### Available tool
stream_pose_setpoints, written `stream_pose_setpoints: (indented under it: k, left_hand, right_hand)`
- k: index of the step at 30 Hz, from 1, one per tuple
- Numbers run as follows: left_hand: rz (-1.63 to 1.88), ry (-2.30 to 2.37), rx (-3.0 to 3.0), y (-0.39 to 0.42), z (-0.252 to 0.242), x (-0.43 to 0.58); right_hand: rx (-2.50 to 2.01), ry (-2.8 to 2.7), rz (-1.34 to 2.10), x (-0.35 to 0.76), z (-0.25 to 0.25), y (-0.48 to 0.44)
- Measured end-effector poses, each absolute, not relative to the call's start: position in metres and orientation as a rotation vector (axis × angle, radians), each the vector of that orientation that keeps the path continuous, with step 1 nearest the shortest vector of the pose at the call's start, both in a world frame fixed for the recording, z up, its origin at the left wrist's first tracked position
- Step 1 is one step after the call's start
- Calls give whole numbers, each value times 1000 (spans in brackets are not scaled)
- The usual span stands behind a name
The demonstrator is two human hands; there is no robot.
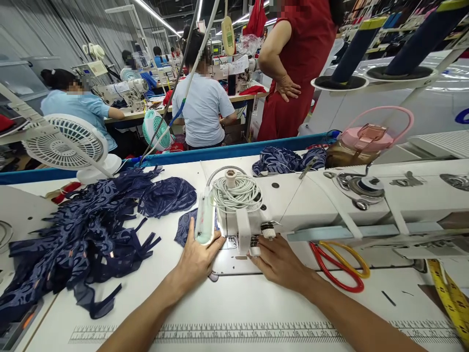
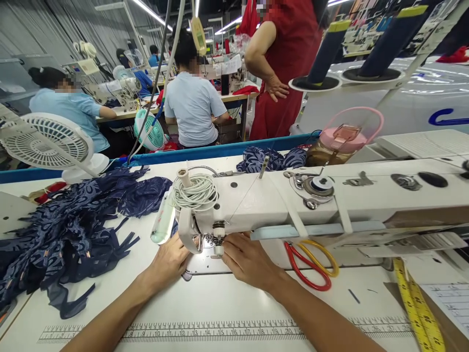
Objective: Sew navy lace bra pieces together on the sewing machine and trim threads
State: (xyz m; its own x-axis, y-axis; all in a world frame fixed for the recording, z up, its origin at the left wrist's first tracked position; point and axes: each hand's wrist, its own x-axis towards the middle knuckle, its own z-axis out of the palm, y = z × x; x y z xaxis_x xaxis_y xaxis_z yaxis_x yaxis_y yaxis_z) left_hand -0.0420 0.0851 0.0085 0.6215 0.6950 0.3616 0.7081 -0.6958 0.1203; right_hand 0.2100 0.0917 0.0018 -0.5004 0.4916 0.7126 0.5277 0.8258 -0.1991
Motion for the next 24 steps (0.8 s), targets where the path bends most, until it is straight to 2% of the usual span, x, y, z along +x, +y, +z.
stream_pose_setpoints:
  k: [7,13,21,24]
  left_hand:
    - [-801,-1379,-2728,92,11,-39]
    - [-801,-1385,-2738,105,8,-33]
    - [-1046,-1614,-2542,43,22,-51]
    - [-1198,-1727,-2547,21,32,-52]
  right_hand:
    - [-732,-2205,-78,209,1,96]
    - [-741,-2194,-54,209,0,98]
    - [-679,-2218,-128,207,1,89]
    - [-624,-2207,5,192,13,74]
